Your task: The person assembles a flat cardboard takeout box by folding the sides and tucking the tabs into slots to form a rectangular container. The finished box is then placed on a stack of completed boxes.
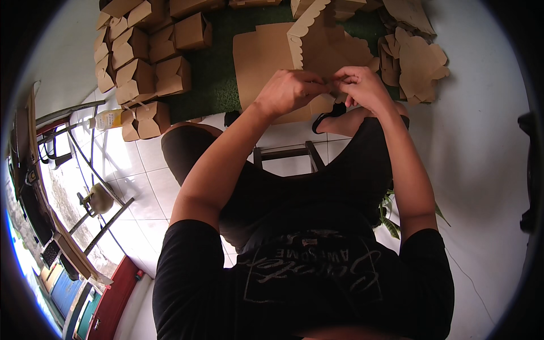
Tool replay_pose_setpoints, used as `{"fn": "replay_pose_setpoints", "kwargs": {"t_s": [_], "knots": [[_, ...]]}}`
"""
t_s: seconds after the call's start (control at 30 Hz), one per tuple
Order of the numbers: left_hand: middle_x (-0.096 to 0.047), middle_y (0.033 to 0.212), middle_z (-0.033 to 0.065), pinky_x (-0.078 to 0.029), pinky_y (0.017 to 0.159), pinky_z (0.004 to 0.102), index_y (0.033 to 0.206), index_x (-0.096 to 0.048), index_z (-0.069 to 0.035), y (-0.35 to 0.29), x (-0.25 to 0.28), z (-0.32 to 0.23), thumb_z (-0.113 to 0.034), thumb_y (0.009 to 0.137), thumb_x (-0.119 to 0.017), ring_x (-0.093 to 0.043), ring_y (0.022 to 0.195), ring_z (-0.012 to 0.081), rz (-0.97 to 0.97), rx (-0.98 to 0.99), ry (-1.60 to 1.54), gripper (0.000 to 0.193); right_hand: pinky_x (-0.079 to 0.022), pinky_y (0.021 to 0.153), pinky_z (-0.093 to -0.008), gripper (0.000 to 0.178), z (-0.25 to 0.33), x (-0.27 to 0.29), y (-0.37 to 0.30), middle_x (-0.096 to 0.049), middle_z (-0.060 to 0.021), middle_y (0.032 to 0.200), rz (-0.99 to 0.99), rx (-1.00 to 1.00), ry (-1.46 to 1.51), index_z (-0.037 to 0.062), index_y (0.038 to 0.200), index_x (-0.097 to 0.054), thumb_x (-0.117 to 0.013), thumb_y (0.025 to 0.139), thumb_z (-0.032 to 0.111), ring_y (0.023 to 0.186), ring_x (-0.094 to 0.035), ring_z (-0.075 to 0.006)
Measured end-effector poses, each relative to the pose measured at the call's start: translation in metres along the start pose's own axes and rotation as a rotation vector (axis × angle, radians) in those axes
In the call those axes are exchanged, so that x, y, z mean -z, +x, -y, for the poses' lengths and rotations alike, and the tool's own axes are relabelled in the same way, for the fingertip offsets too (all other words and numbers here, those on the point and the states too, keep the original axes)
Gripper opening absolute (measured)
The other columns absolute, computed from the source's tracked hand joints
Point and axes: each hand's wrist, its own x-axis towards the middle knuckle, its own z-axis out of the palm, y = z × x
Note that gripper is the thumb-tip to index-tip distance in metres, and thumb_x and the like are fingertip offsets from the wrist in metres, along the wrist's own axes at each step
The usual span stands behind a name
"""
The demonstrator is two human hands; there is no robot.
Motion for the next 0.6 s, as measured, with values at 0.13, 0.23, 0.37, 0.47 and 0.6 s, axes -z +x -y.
{"fn": "replay_pose_setpoints", "kwargs": {"t_s": [0.13,0.23,0.37,0.47,0.6], "knots": [[-0.083,0.104,-0.005,-0.063,0.066,0.0366,0.109,-0.09,-0.024,0.0,0.0,0.001,-0.013,0.092,-0.086,-0.078,0.082,0.0215,0.02,-0.009,0.019,0.021,-0.05,0.051,-0.0284,0.023,-0.003,-0.003,0.003,-0.08,-0.0084,0.092,-0.005,-0.009,0.016,0.0016,0.125,-0.08,-0.075,0.105,0.012,0.057,-0.069,-0.011],[-0.083,0.103,-0.0054,-0.062,0.066,0.0368,0.11,-0.09,-0.025,0.0,0.0,0.001,-0.014,0.092,-0.086,-0.078,0.082,0.0215,0.037,-0.007,0.028,0.021,-0.05,0.052,-0.0289,0.022,-0.005,-0.007,0.004,-0.081,-0.0084,0.092,-0.014,-0.003,0.009,0.0026,0.124,-0.081,-0.074,0.105,0.01,0.057,-0.069,-0.0108],[-0.082,0.101,-0.006,-0.062,0.065,0.0369,0.111,-0.09,-0.026,-0.001,-0.002,0.002,-0.014,0.092,-0.085,-0.077,0.082,0.0215,0.05,-0.009,0.049,0.022,-0.05,0.052,-0.0288,0.021,-0.006,-0.01,0.005,-0.08,-0.0082,0.092,-0.009,0.017,-0.02,0.0009,0.123,-0.08,-0.073,0.104,0.006,0.056,-0.066,-0.0107],[-0.082,0.1,-0.0065,-0.062,0.065,0.0368,0.111,-0.09,-0.026,-0.001,-0.002,0.002,-0.015,0.092,-0.085,-0.077,0.082,0.0213,0.073,-0.007,0.056,0.022,-0.049,0.05,-0.0284,0.019,-0.008,-0.012,0.006,-0.077,-0.007,0.089,-0.008,0.019,-0.006,-0.0034,0.122,-0.078,-0.073,0.105,0.003,0.055,-0.062,-0.0102],[-0.082,0.099,-0.0064,-0.062,0.065,0.0374,0.11,-0.089,-0.027,-0.002,-0.004,0.002,-0.015,0.093,-0.085,-0.077,0.081,0.0215,0.071,0.002,0.061,0.022,-0.05,0.052,-0.0296,0.021,-0.012,-0.017,0.005,-0.08,-0.008,0.091,-0.024,0.022,-0.003,0.0004,0.123,-0.079,-0.069,0.105,0.004,0.056,-0.067,-0.0112]]}}
